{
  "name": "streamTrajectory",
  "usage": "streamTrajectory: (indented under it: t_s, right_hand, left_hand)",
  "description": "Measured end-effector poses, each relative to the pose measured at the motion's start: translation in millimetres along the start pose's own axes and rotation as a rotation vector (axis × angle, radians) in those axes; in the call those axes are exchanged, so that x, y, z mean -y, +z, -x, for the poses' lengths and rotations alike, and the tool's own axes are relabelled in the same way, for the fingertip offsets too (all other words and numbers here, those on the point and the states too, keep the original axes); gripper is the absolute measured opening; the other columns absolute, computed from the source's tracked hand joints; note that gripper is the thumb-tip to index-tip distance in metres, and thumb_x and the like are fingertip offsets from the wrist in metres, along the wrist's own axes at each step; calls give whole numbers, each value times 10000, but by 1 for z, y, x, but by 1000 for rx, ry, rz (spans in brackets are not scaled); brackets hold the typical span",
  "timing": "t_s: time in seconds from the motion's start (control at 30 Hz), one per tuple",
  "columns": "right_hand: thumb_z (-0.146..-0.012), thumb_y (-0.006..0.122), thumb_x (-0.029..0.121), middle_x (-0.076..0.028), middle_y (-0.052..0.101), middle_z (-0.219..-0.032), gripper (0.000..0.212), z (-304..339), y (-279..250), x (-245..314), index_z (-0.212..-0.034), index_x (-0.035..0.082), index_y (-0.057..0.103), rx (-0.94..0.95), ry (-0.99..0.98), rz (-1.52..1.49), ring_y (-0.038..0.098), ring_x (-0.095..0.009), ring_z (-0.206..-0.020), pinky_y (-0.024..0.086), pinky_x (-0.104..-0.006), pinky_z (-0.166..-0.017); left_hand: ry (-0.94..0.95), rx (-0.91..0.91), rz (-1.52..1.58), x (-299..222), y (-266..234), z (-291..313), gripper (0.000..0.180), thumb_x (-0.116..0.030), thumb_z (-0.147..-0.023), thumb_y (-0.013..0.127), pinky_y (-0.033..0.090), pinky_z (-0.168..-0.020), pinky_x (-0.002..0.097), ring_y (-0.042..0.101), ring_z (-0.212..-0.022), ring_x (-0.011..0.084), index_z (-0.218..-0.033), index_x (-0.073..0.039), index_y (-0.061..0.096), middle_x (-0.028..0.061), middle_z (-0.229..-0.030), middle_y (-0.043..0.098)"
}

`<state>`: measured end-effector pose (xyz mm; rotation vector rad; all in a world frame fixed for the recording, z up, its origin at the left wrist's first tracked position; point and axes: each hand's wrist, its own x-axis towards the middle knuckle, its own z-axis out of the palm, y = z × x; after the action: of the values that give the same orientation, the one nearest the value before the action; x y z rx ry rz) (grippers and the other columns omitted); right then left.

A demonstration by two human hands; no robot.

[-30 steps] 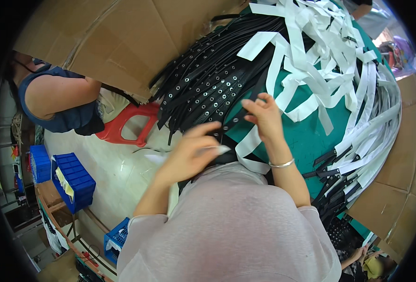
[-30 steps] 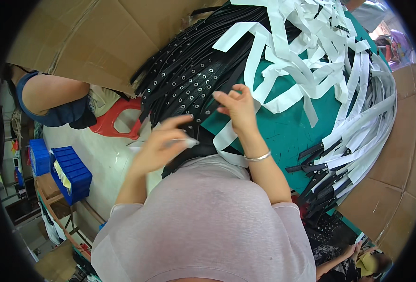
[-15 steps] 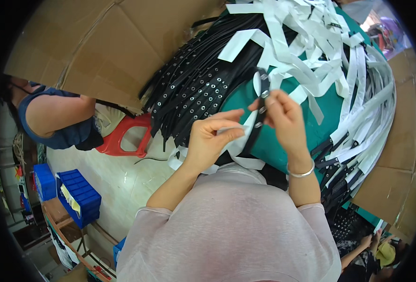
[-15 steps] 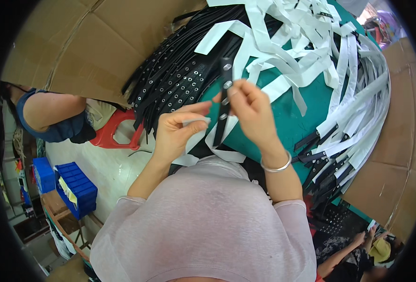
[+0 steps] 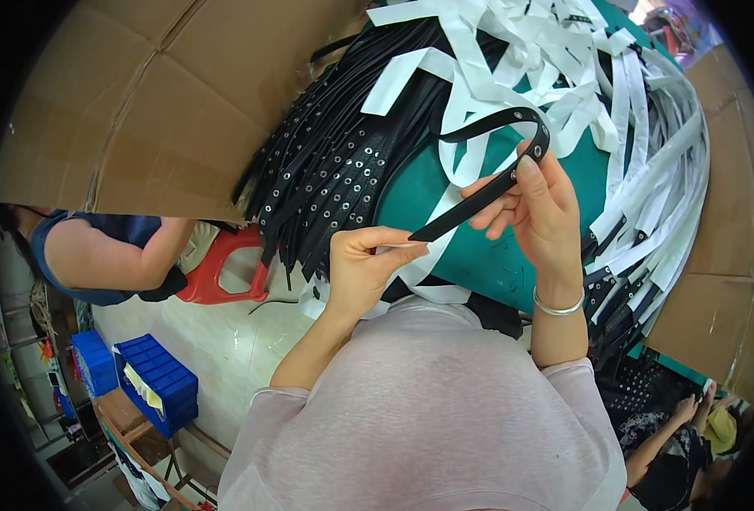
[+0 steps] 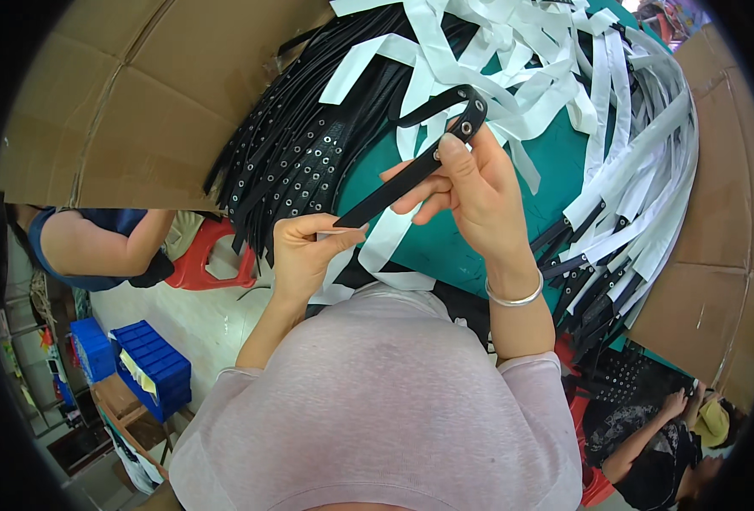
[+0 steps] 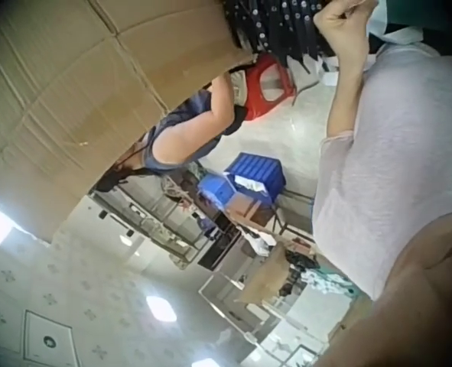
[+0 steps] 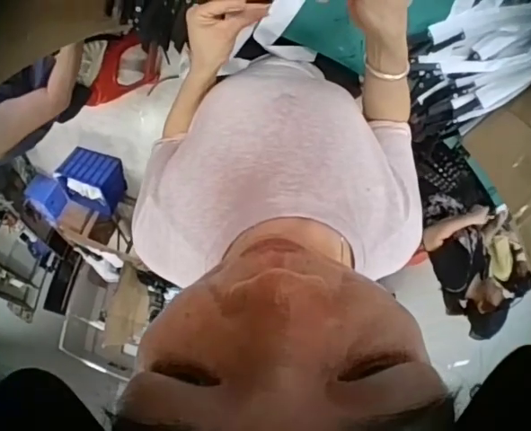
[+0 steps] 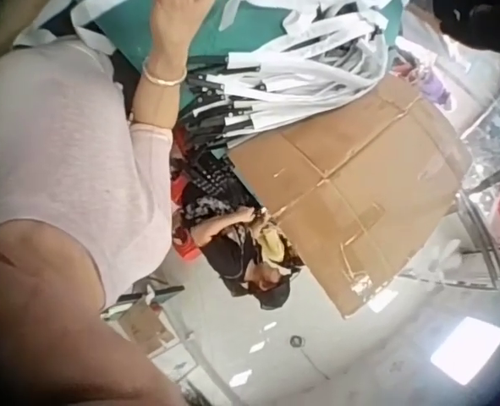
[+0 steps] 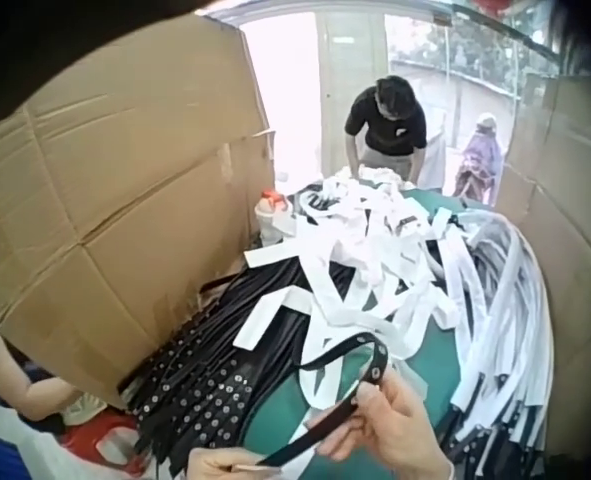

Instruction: Wrap black belts with white protective paper strips and bundle them together.

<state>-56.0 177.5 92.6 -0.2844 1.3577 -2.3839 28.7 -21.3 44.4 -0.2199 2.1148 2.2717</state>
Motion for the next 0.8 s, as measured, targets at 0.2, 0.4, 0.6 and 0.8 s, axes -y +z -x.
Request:
streamTrajectory:
  t_s: [0.2,0.4,0.6,0.8]
  right_hand:
    - [-930,498,135,-245,642,-855,250,-3,-7,0,-1101,-16,397,-53,-55,370,667,-222,-628,549,-251,-532]
    - [-938,475,121,-227,647,-824,166,10,6,4,-1000,-1,381,17,-60,381,668,-220,-632,548,-252,-539]
    - [-939,458,81,-222,640,-858,143,14,10,-1,-1010,-6,370,59,-57,514,673,-220,-695,556,-252,-581]
    - [-933,467,64,-189,640,-866,139,12,15,-3,-1005,-15,380,65,-44,575,669,-210,-715,560,-259,-608]
  left_hand:
    - [-26,-24,-48,3,9,-6,149,126,-653,711,514,-647,205,635,-673,113,-764,28,692,112,-760,682]
    - [-40,-4,21,3,9,-14,133,115,-674,692,515,-647,206,640,-706,118,-773,25,696,105,-761,677]
    - [-47,-4,-83,5,11,-16,133,96,-667,702,503,-634,208,628,-681,108,-775,19,699,99,-742,673]
    - [-54,-16,-133,6,13,-16,111,58,-664,724,472,-595,193,602,-636,81,-758,1,705,66,-706,669]
